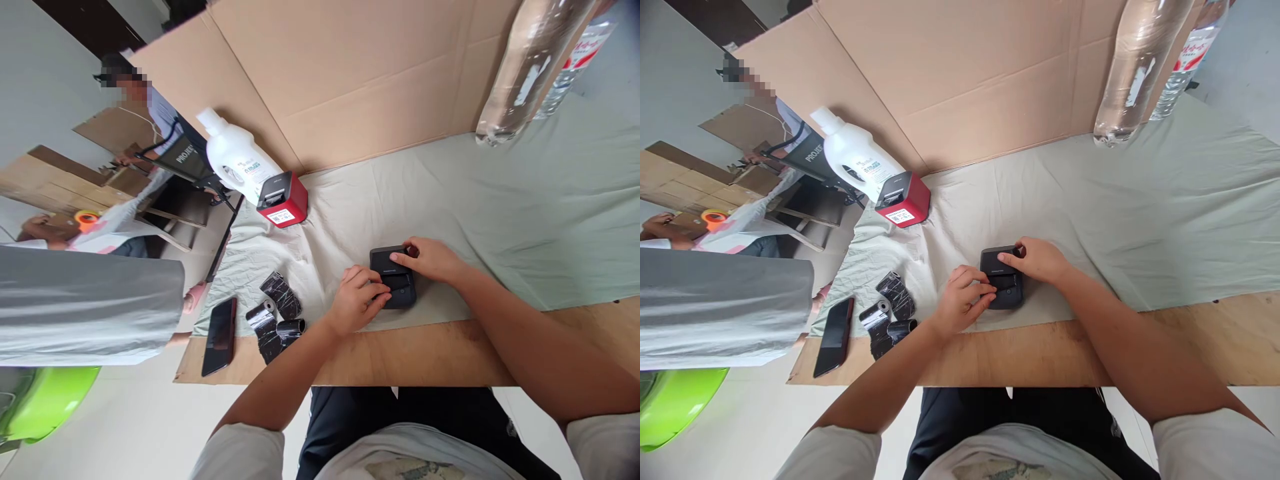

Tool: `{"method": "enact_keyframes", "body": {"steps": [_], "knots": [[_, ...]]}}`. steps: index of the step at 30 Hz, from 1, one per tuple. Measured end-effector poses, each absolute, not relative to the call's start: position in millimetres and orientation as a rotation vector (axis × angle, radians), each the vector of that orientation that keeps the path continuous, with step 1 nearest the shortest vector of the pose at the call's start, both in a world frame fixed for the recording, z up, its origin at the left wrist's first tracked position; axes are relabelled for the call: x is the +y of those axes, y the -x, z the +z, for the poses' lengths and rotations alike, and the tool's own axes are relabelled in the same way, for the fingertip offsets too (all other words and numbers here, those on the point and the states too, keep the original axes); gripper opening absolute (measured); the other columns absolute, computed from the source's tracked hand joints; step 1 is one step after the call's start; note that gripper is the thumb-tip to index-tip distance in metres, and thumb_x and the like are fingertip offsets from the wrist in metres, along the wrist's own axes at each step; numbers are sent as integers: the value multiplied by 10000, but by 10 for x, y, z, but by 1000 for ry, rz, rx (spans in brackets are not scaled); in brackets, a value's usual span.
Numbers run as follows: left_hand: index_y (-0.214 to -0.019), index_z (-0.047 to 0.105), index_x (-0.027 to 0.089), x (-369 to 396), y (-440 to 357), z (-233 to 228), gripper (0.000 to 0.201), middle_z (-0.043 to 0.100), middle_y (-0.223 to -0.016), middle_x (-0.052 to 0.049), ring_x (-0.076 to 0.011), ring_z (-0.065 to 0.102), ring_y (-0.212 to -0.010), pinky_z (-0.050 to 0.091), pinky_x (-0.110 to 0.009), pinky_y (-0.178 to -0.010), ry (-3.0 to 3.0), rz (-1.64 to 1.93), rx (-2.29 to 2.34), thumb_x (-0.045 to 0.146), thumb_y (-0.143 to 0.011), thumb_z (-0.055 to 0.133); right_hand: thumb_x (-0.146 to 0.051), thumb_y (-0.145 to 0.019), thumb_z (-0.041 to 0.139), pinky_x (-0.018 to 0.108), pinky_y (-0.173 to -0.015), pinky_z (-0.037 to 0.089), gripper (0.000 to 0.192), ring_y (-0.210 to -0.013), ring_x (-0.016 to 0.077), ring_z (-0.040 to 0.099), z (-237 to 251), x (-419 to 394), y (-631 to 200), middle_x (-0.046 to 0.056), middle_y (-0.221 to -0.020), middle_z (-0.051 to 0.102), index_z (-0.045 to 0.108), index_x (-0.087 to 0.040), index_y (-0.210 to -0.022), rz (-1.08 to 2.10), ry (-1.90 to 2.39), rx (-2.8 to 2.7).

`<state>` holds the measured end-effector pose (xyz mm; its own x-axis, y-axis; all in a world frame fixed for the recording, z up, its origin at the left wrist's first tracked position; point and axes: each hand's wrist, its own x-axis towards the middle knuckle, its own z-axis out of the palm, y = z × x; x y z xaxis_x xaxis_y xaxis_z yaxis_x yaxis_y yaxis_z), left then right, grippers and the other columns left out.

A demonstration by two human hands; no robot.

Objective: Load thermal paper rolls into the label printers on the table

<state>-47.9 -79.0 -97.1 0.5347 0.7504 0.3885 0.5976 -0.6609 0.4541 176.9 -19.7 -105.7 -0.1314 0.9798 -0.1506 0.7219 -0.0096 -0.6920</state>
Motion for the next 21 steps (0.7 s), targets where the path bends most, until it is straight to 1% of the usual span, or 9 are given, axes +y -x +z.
{"method": "enact_keyframes", "body": {"steps": [1,3,6,8,11,14,16,18,21], "knots": [[-908,702,225,-771,466,-982,205,669,-954,-79,-216,594,-958,473,-406,-897,-2405,876,1249,382,-936,572,-710,-768,623,342,-706,481,556,-860,267,690,-1026,-205,-1776,98,-960,751,700,-224,-1027,930,1786,-1944],[-993,657,199,-707,438,-1011,269,654,-1024,-102,-228,604,-975,493,-415,-894,-2116,897,1555,445,-927,567,-722,-772,615,336,-690,471,569,-852,267,692,-981,-222,-1779,95,-955,752,701,-222,-1029,958,1790,-1995],[-1217,561,158,-579,386,-1067,499,647,-1119,-144,-268,621,-1029,508,-447,-900,-1773,690,1731,533,-889,593,-695,-779,631,335,-696,475,547,-858,264,686,-957,-244,-1764,95,-960,744,689,-220,-1045,975,1755,-1990],[-1293,513,159,-521,350,-1106,602,642,-1178,-158,-289,612,-1100,500,-460,-940,-1687,641,1625,562,-860,625,-665,-768,659,340,-715,486,544,-864,260,681,-956,-257,-1760,93,-967,736,664,-221,-1083,1005,1723,-1941],[-1343,459,185,-519,309,-1163,711,605,-1268,-158,-272,602,-1144,505,-430,-973,-1556,823,1370,588,-804,687,-611,-748,700,340,-752,512,583,-911,248,679,-954,-276,-1777,83,-1034,726,593,-230,-1176,1195,1559,-1838],[-1420,375,228,-568,294,-1201,887,517,-1387,-154,-250,618,-1118,537,-399,-933,-1373,964,1156,617,-719,755,-566,-719,741,349,-844,529,690,-1066,259,655,-964,-285,-1801,94,-1188,690,507,-235,-1277,1431,1327,-1758],[-1449,351,257,-586,301,-1207,956,479,-1434,-142,-249,620,-1124,541,-397,-933,-1277,941,1068,601,-677,797,-550,-708,754,369,-902,526,739,-1138,271,628,-986,-282,-1803,108,-1258,658,474,-229,-1312,1550,1251,-1730],[-1437,386,256,-582,318,-1202,950,506,-1413,-128,-260,600,-1165,520,-403,-975,-1217,891,1016,555,-654,833,-544,-711,752,391,-925,523,721,-1151,278,616,-1014,-276,-1791,113,-1273,642,480,-223,-1297,1613,1215,-1724],[-1378,473,244,-564,344,-1195,875,558,-1355,-111,-280,565,-1214,488,-410,-1016,-1163,900,987,487,-635,866,-546,-711,755,417,-931,519,678,-1133,286,611,-1045,-265,-1757,107,-1248,638,506,-214,-1247,1599,1183,-1751]]}}
